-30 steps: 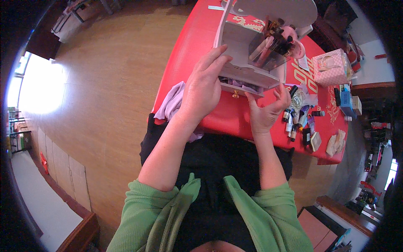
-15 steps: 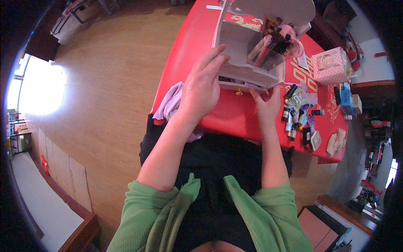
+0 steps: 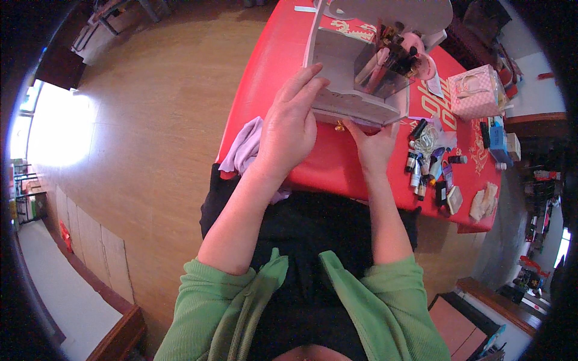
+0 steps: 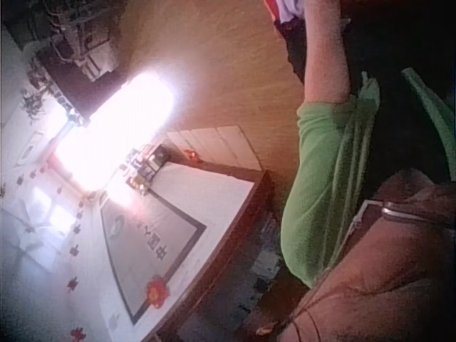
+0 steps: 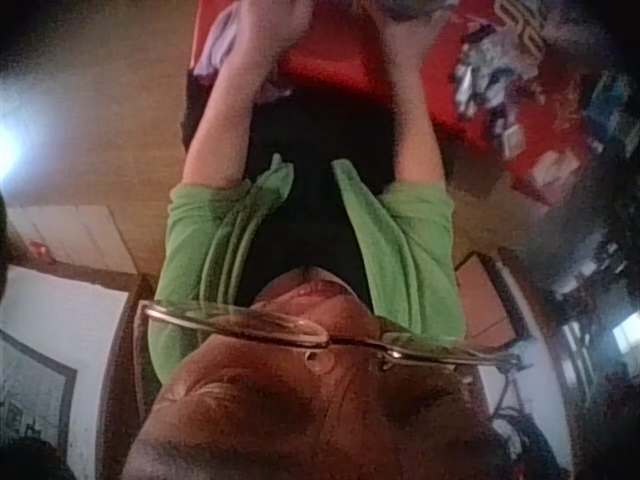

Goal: The person wipes multiple makeup brushes one by one with a purple cloth on a red table, then places them into a white organizer. The person also folds the cloth and places it into a drawer of the organizer.

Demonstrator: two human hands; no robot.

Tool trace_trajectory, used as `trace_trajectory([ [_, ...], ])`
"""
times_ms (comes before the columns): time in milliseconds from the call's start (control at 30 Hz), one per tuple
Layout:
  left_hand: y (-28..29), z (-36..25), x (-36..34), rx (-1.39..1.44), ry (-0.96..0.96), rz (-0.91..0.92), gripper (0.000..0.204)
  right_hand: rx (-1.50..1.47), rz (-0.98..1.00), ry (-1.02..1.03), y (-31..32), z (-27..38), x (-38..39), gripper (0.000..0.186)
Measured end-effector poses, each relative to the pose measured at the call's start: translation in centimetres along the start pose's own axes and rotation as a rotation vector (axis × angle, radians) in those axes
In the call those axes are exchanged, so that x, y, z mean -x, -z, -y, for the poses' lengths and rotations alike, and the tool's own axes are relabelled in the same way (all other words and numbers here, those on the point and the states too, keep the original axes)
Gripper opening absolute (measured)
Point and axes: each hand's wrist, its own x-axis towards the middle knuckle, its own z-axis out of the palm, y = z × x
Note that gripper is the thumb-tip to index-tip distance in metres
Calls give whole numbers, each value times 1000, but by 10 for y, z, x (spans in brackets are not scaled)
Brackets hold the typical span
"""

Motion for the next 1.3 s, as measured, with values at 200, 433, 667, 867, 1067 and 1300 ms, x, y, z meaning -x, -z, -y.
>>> trace_trajectory([
  [200,0,-1,0,-5,-2,-4,56,-18,-65,30,-10,-1,-1,108],
  [433,0,0,0,9,7,4,57,-206,39,13,-2,-16,6,91],
  [667,1,-1,2,9,4,4,60,-703,253,-584,20,9,38,31],
  [867,0,-1,3,-51,-18,-2,56,-1030,333,-900,-13,23,25,27],
  [1067,-2,-14,17,-423,-132,-170,48,-1039,424,-950,-9,25,49,24],
  [1300,-39,-17,38,-100,-234,385,41,-1012,394,-835,-8,19,62,32],
])
